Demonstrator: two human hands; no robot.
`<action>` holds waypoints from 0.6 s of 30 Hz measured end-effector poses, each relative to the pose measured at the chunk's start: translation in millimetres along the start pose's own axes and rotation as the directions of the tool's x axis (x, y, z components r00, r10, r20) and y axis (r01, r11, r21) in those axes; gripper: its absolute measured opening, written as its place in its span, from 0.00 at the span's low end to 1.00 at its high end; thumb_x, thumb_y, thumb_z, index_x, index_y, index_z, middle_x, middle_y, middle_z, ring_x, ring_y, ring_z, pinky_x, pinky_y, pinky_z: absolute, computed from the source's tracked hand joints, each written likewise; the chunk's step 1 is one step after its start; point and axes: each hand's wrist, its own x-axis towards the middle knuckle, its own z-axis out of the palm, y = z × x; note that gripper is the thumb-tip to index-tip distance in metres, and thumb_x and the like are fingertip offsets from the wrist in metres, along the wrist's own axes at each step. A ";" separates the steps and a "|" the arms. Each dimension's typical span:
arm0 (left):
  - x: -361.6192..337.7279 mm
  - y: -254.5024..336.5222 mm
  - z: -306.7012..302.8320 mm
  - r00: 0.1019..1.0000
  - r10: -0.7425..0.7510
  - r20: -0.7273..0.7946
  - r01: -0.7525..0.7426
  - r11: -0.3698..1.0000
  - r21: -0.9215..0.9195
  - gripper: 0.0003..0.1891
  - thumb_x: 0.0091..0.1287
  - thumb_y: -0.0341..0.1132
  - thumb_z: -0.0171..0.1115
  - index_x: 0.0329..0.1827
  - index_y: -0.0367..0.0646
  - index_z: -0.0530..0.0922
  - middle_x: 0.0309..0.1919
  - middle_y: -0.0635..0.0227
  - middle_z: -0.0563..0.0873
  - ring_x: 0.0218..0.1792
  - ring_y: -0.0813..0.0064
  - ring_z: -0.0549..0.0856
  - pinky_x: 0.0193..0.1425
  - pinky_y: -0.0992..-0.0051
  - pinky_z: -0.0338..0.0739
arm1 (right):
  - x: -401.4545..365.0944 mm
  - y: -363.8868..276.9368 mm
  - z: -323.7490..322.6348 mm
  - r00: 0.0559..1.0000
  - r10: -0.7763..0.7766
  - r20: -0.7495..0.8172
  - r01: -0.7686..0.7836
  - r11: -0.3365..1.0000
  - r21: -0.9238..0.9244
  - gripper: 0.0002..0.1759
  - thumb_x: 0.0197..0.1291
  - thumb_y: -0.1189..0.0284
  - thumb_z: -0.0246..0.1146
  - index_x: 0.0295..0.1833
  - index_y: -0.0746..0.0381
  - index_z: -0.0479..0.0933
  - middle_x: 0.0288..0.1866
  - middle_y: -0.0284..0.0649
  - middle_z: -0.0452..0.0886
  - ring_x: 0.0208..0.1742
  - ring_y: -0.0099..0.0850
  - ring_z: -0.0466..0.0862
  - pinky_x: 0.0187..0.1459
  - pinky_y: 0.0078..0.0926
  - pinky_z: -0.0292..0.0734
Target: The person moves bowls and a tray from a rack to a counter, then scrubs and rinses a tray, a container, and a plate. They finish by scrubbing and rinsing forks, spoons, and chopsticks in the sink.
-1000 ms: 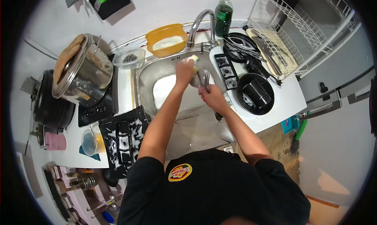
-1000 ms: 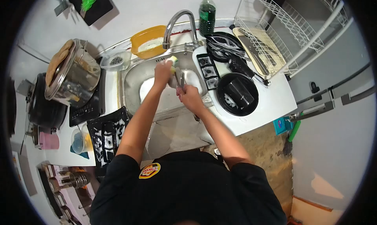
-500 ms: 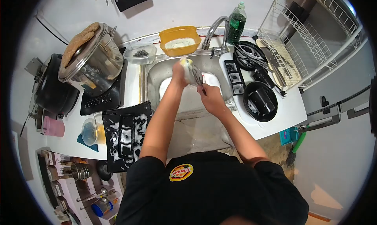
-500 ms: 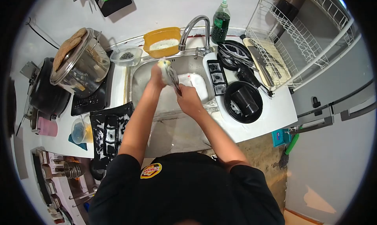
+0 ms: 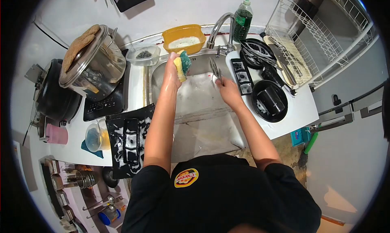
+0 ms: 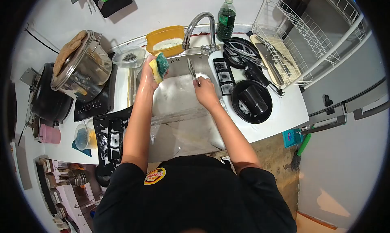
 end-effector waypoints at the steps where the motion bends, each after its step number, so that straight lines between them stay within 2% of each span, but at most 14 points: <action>1: -3.4 -1.1 3.1 1.000 0.009 -0.010 -0.009 1.000 0.028 0.14 0.55 0.48 0.54 0.35 0.49 0.74 0.29 0.69 0.77 0.31 0.71 0.78 0.34 0.65 0.76 | 1.2 3.0 3.5 0.997 -0.061 -0.045 0.059 0.998 -0.036 0.09 0.50 0.79 0.51 0.38 0.70 0.72 0.38 0.60 0.73 0.42 0.55 0.74 0.44 0.44 0.68; 4: -17.6 -15.4 25.3 0.983 -0.167 -0.075 0.173 0.982 0.076 0.20 0.53 0.51 0.59 0.41 0.47 0.73 0.36 0.67 0.75 0.39 0.71 0.77 0.37 0.63 0.76 | 0.4 5.5 14.8 0.968 -0.216 -0.129 0.186 0.961 -0.206 0.10 0.50 0.79 0.53 0.39 0.71 0.70 0.40 0.58 0.72 0.42 0.54 0.74 0.45 0.44 0.69; 5: -26.1 -18.6 32.4 0.978 -0.204 0.043 0.203 0.979 0.021 0.26 0.50 0.54 0.64 0.46 0.47 0.72 0.41 0.66 0.72 0.46 0.70 0.75 0.42 0.59 0.76 | -5.9 -3.6 15.3 0.961 -0.245 -0.127 0.199 0.934 -0.296 0.10 0.49 0.79 0.53 0.39 0.71 0.69 0.41 0.57 0.71 0.42 0.53 0.74 0.45 0.44 0.69; 6: -25.7 -26.0 35.3 0.953 -0.239 0.188 0.258 0.963 -0.081 0.23 0.51 0.46 0.66 0.47 0.45 0.73 0.38 0.66 0.75 0.42 0.70 0.78 0.44 0.61 0.78 | -10.1 -9.9 17.7 0.954 -0.273 -0.123 0.208 0.900 -0.383 0.10 0.49 0.79 0.53 0.39 0.71 0.69 0.41 0.56 0.71 0.42 0.52 0.74 0.46 0.44 0.69; 7: -22.6 -32.3 35.5 0.956 -0.192 0.222 0.190 0.981 0.030 0.20 0.53 0.41 0.66 0.46 0.44 0.73 0.36 0.67 0.77 0.38 0.72 0.79 0.42 0.65 0.78 | -10.8 -12.2 22.1 0.944 -0.305 -0.127 0.228 0.879 -0.418 0.11 0.48 0.80 0.53 0.40 0.70 0.69 0.42 0.54 0.71 0.40 0.50 0.74 0.45 0.43 0.70; 8: -19.3 -37.4 34.9 0.954 -0.148 0.260 0.115 0.984 0.137 0.17 0.54 0.37 0.65 0.45 0.43 0.74 0.35 0.67 0.79 0.35 0.73 0.81 0.41 0.69 0.79 | -12.9 -10.1 22.7 0.941 -0.321 -0.108 0.262 0.892 -0.370 0.11 0.47 0.80 0.53 0.40 0.70 0.69 0.42 0.54 0.71 0.41 0.49 0.75 0.44 0.42 0.71; 10: -15.4 -38.6 30.7 0.976 -0.094 0.199 0.065 0.987 0.146 0.14 0.56 0.34 0.65 0.43 0.42 0.75 0.33 0.69 0.80 0.31 0.76 0.81 0.38 0.74 0.78 | -14.8 -4.5 24.0 0.930 -0.361 -0.071 0.331 0.904 -0.269 0.13 0.47 0.81 0.53 0.41 0.69 0.69 0.41 0.54 0.72 0.41 0.48 0.75 0.42 0.41 0.72; 11: -15.5 -36.9 29.5 0.983 -0.067 0.168 0.042 0.987 0.153 0.12 0.57 0.33 0.65 0.42 0.42 0.75 0.31 0.69 0.81 0.29 0.77 0.81 0.36 0.77 0.78 | -10.3 -0.8 21.1 0.942 -0.336 0.016 0.330 0.913 -0.239 0.12 0.54 0.78 0.51 0.45 0.67 0.68 0.34 0.47 0.74 0.34 0.40 0.78 0.34 0.34 0.75; 12: -12.8 -35.4 26.1 0.987 -0.010 0.160 -0.023 0.979 0.202 0.12 0.57 0.34 0.65 0.41 0.42 0.75 0.31 0.70 0.81 0.29 0.78 0.81 0.34 0.77 0.77 | -8.2 3.6 16.3 0.964 -0.199 0.177 0.188 0.979 0.079 0.11 0.57 0.76 0.51 0.46 0.67 0.68 0.31 0.44 0.73 0.31 0.37 0.78 0.32 0.32 0.75; 13: -5.9 -34.6 19.7 0.987 0.047 0.155 -0.086 0.964 0.252 0.12 0.57 0.34 0.65 0.41 0.42 0.75 0.30 0.71 0.81 0.29 0.78 0.81 0.32 0.77 0.76 | -8.6 0.6 7.7 0.924 -0.111 0.366 -0.029 0.934 0.357 0.11 0.60 0.73 0.50 0.46 0.66 0.67 0.28 0.41 0.73 0.28 0.34 0.78 0.30 0.30 0.75; 14: 1.0 -35.8 13.6 0.983 0.104 0.152 -0.146 0.942 0.302 0.11 0.57 0.35 0.65 0.40 0.42 0.75 0.30 0.72 0.80 0.29 0.79 0.80 0.30 0.78 0.75 | -10.4 -2.9 1.4 0.829 -0.085 0.553 -0.288 0.783 0.552 0.10 0.63 0.71 0.49 0.47 0.65 0.67 0.25 0.38 0.72 0.25 0.31 0.78 0.27 0.28 0.75; 15: 7.6 -39.1 9.7 0.971 0.212 0.107 -0.237 0.899 0.368 0.11 0.58 0.39 0.65 0.37 0.43 0.77 0.26 0.74 0.80 0.25 0.82 0.78 0.24 0.79 0.71 | -16.3 -6.7 0.7 0.817 -0.112 0.565 -0.394 0.607 0.690 0.12 0.67 0.66 0.48 0.46 0.64 0.66 0.22 0.33 0.69 0.17 0.23 0.70 0.20 0.21 0.68; 18: 9.3 -37.9 6.2 0.954 0.301 0.022 -0.272 0.827 0.492 0.12 0.58 0.42 0.65 0.34 0.43 0.78 0.23 0.75 0.78 0.22 0.83 0.76 0.21 0.80 0.67 | -12.8 0.0 1.4 0.746 -0.186 0.640 -0.610 0.196 0.768 0.10 0.65 0.66 0.49 0.44 0.63 0.68 0.23 0.33 0.70 0.16 0.19 0.64 0.17 0.17 0.59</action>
